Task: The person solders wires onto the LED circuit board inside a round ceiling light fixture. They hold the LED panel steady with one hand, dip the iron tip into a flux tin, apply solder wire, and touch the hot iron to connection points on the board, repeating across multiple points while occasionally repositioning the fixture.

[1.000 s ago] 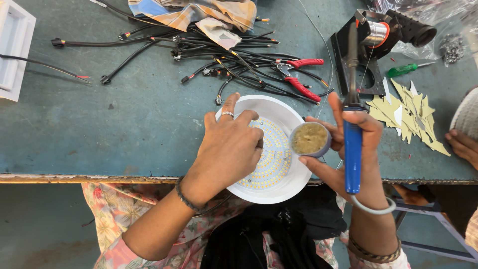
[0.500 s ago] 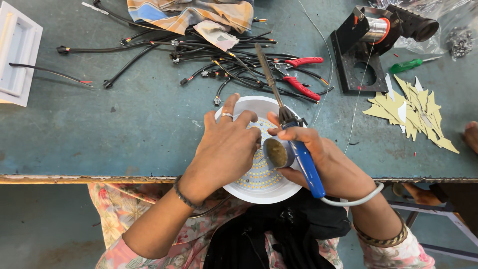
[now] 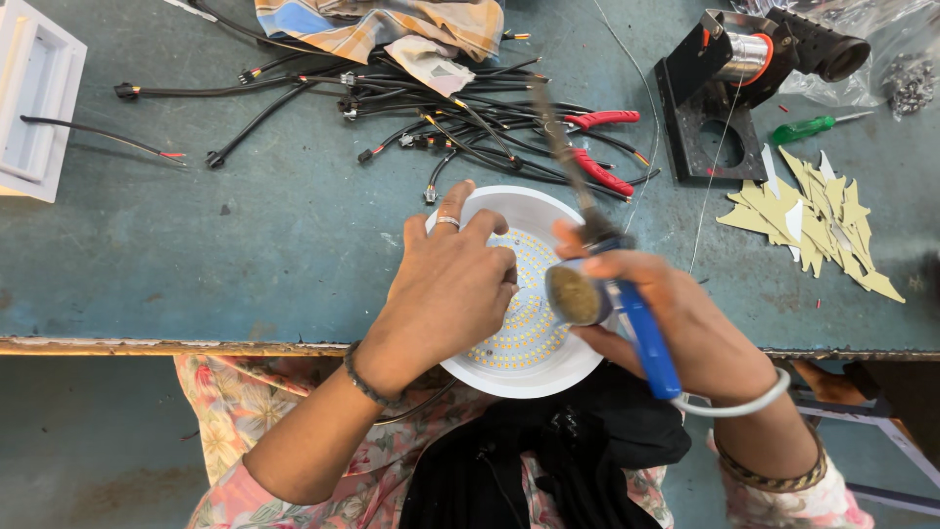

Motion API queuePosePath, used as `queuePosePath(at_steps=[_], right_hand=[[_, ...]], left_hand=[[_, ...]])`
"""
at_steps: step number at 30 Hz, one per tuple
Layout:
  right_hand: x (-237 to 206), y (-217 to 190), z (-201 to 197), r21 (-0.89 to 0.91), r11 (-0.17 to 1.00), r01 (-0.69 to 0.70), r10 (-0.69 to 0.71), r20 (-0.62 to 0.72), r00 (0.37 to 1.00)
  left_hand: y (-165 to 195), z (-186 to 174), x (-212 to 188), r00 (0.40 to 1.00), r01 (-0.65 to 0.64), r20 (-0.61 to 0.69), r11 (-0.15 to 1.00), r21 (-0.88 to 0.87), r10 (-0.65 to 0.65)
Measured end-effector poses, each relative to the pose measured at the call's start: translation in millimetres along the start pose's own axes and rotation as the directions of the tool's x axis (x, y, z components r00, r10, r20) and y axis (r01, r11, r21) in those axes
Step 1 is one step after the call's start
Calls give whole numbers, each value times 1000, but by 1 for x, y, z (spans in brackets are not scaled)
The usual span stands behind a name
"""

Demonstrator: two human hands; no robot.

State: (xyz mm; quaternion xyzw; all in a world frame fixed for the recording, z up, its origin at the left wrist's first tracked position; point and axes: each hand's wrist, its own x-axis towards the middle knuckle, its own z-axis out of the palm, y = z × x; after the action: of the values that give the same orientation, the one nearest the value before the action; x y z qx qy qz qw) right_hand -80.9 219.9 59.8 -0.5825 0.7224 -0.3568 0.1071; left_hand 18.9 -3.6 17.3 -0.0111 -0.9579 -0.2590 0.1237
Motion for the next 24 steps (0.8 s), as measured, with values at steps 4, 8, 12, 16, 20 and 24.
queuePosePath(at_steps=[4, 8, 12, 16, 20, 24], right_hand=[[-23, 4, -3, 59, 998, 39, -23, -258, 966], [-61, 10, -10, 54, 999, 1, 26, -492, 870], [-98, 28, -10, -18, 993, -119, 82, -625, 777], [-128, 50, -10, -55, 978, -201, 114, -666, 738], [-150, 71, -10, -88, 957, -277, 140, -694, 706], [-164, 87, -8, -93, 932, -351, 177, -727, 664]], left_hand=[[1, -1, 1, 999, 28, 24, 1000, 1, -28], [1, 0, 1, 1000, 19, 19, 1000, 6, -19], [1, 0, 2, 999, 29, 33, 1000, 0, -29], [1, 3, 3, 999, 36, 35, 999, 4, -37], [0, 6, 4, 997, 66, 41, 998, 17, -67], [2, 6, 3, 994, 95, 52, 995, 39, -97]])
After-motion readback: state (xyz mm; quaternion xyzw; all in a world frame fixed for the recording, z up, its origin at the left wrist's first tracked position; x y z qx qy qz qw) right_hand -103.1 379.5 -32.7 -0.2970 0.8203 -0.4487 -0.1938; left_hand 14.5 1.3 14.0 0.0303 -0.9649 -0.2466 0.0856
